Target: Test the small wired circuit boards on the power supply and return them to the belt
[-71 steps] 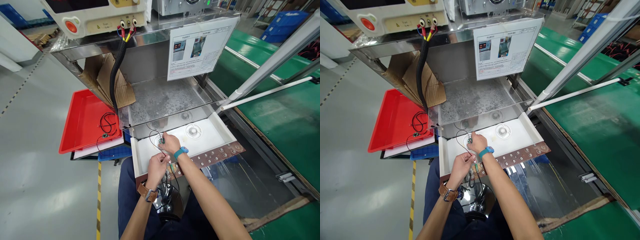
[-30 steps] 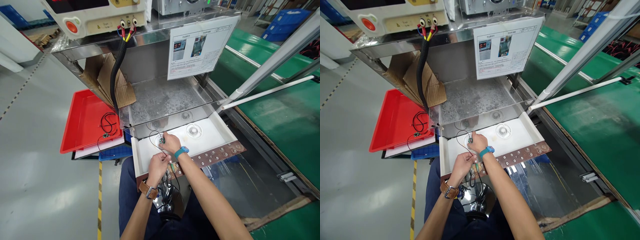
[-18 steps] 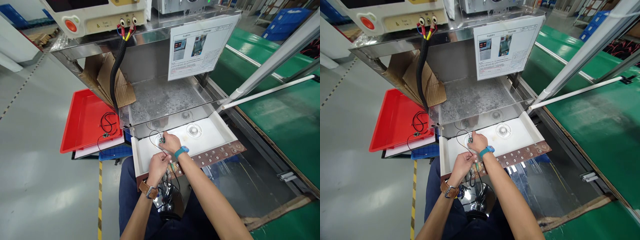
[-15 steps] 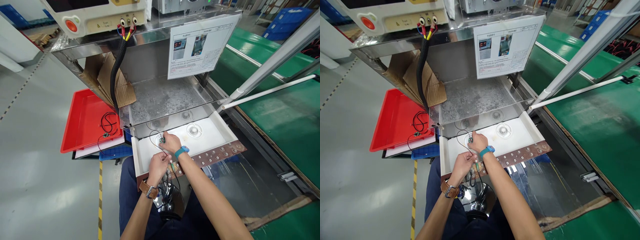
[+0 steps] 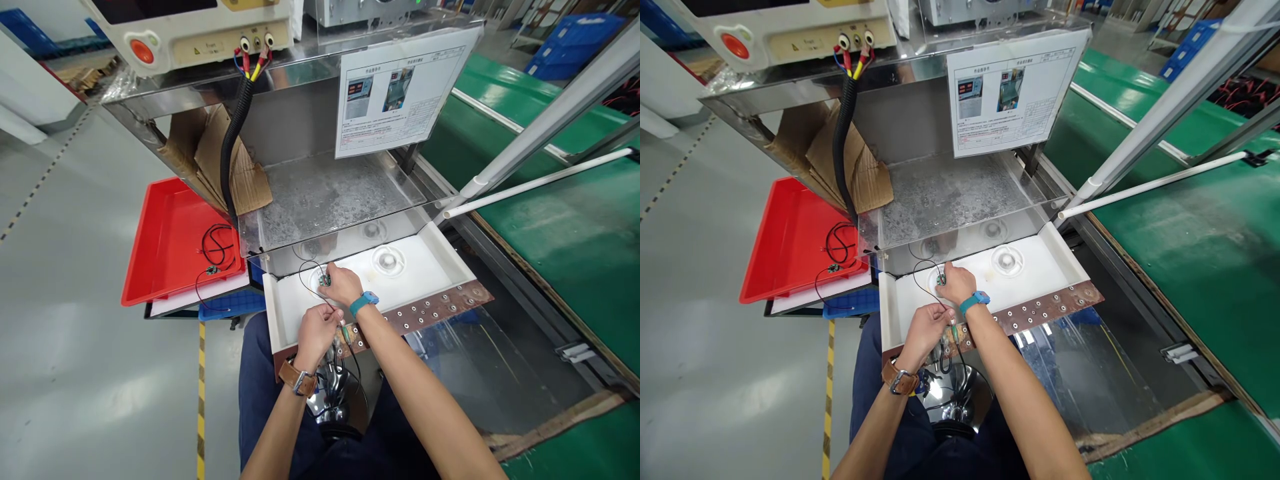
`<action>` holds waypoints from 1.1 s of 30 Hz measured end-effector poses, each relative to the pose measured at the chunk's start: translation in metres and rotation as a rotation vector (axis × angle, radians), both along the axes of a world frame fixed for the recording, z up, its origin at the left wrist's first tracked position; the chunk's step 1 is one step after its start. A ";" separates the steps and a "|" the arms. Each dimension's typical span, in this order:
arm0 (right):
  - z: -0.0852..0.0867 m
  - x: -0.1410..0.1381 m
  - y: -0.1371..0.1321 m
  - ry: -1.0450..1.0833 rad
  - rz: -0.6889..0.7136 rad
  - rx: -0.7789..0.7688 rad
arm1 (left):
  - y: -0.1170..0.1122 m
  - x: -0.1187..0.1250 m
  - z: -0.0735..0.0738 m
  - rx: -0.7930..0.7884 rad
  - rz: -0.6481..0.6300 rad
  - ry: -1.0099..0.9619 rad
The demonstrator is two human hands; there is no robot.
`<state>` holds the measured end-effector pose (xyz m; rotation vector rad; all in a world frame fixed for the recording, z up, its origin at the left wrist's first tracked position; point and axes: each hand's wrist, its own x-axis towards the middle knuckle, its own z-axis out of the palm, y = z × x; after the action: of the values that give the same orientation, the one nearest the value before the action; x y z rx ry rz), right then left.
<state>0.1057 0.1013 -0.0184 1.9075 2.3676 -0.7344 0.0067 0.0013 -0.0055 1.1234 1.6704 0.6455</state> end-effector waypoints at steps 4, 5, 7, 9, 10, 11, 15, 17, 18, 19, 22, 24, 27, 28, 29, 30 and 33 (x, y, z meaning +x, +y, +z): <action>0.000 0.000 0.000 -0.003 -0.001 0.004 | 0.000 0.000 -0.002 0.017 -0.032 -0.032; 0.000 0.000 0.000 -0.004 -0.001 0.009 | 0.000 0.000 -0.003 0.015 -0.032 -0.035; 0.000 0.000 0.000 -0.005 -0.001 0.019 | 0.000 -0.001 -0.004 0.013 -0.034 -0.041; 0.000 0.000 -0.001 -0.003 0.002 0.022 | 0.000 -0.001 -0.005 0.016 -0.037 -0.046; 0.000 0.000 -0.001 -0.002 0.004 0.019 | 0.000 -0.001 -0.005 0.016 -0.037 -0.045; -0.001 0.000 -0.001 -0.002 0.006 0.016 | 0.000 -0.001 -0.005 0.013 -0.036 -0.042; 0.000 0.000 0.000 -0.003 0.004 0.010 | 0.001 0.000 -0.003 -0.009 -0.028 -0.036; 0.001 0.000 0.000 -0.003 0.001 0.013 | 0.001 0.000 -0.002 0.000 -0.033 -0.051; 0.001 0.000 -0.001 -0.002 0.000 0.014 | 0.000 0.000 -0.001 0.009 -0.037 -0.058; 0.001 0.000 -0.001 -0.001 -0.002 0.017 | 0.000 0.000 0.000 0.021 -0.041 -0.062; 0.002 0.000 -0.001 0.003 -0.005 0.018 | 0.000 -0.001 0.003 0.049 -0.050 -0.054; 0.002 0.000 -0.001 0.004 -0.007 0.012 | -0.001 -0.001 0.005 0.058 -0.053 -0.050; 0.002 0.000 0.000 0.004 -0.009 0.011 | -0.001 -0.001 0.007 0.065 -0.053 -0.060; 0.001 0.000 0.000 0.004 -0.009 0.015 | -0.001 -0.001 0.008 0.065 -0.052 -0.061; 0.001 0.000 0.000 0.004 -0.009 0.017 | -0.001 -0.001 0.008 0.063 -0.051 -0.060; 0.001 0.000 0.000 0.003 -0.010 0.018 | -0.001 -0.001 0.008 0.061 -0.050 -0.058; 0.001 -0.001 -0.001 0.003 -0.016 0.018 | -0.002 -0.001 0.006 0.070 -0.051 -0.071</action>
<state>0.1050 0.1004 -0.0177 1.9358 2.3708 -0.7199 0.0061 -0.0004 0.0004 1.1754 1.5651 0.7081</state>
